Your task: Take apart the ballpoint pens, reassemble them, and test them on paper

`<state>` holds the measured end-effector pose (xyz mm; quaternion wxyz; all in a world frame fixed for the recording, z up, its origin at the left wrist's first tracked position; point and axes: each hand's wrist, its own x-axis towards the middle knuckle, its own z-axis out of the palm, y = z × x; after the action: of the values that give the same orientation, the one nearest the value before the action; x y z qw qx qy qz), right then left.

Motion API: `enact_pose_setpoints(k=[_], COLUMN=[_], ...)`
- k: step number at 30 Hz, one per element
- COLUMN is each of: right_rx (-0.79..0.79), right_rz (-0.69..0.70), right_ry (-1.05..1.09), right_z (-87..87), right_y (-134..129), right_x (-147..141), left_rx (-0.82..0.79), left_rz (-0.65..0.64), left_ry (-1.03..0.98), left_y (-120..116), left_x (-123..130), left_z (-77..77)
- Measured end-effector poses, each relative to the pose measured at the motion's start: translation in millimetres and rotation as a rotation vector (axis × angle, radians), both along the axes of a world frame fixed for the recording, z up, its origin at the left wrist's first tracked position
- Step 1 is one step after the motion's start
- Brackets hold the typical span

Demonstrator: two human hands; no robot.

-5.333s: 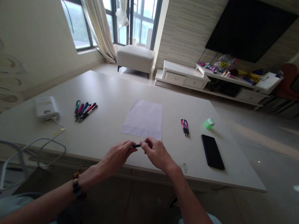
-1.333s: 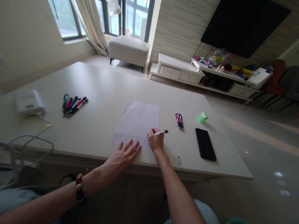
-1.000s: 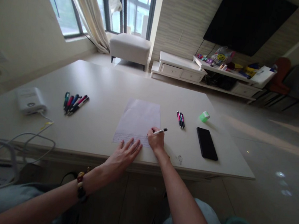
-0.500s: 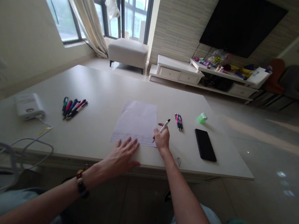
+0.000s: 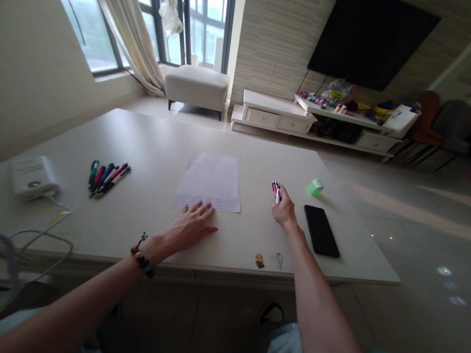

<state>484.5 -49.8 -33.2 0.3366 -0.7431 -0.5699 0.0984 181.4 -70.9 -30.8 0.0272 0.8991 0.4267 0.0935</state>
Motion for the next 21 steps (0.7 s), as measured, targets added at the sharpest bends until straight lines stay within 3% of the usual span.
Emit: enact_pose_setpoints(k=[11,16,21], right_rx=[-0.157,-0.201,-0.205], right_rz=[-0.033,-0.134,-0.136], right_ry=[-0.263,-0.304,-0.362], right_z=[-1.8,0.8,-0.2], right_y=[33.9,40.7,41.3], right_x=[9.8,-0.4,-10.7], left_rx=[-0.036,-0.045,-0.086], left_rz=[0.000,0.000,-0.027], left_ry=[-0.001,-0.023,0.007], left_y=[2.7,-6.2,-19.5], left_x=[0.8,2.3,-3.6], left_z=[0.2,2.9,5.5])
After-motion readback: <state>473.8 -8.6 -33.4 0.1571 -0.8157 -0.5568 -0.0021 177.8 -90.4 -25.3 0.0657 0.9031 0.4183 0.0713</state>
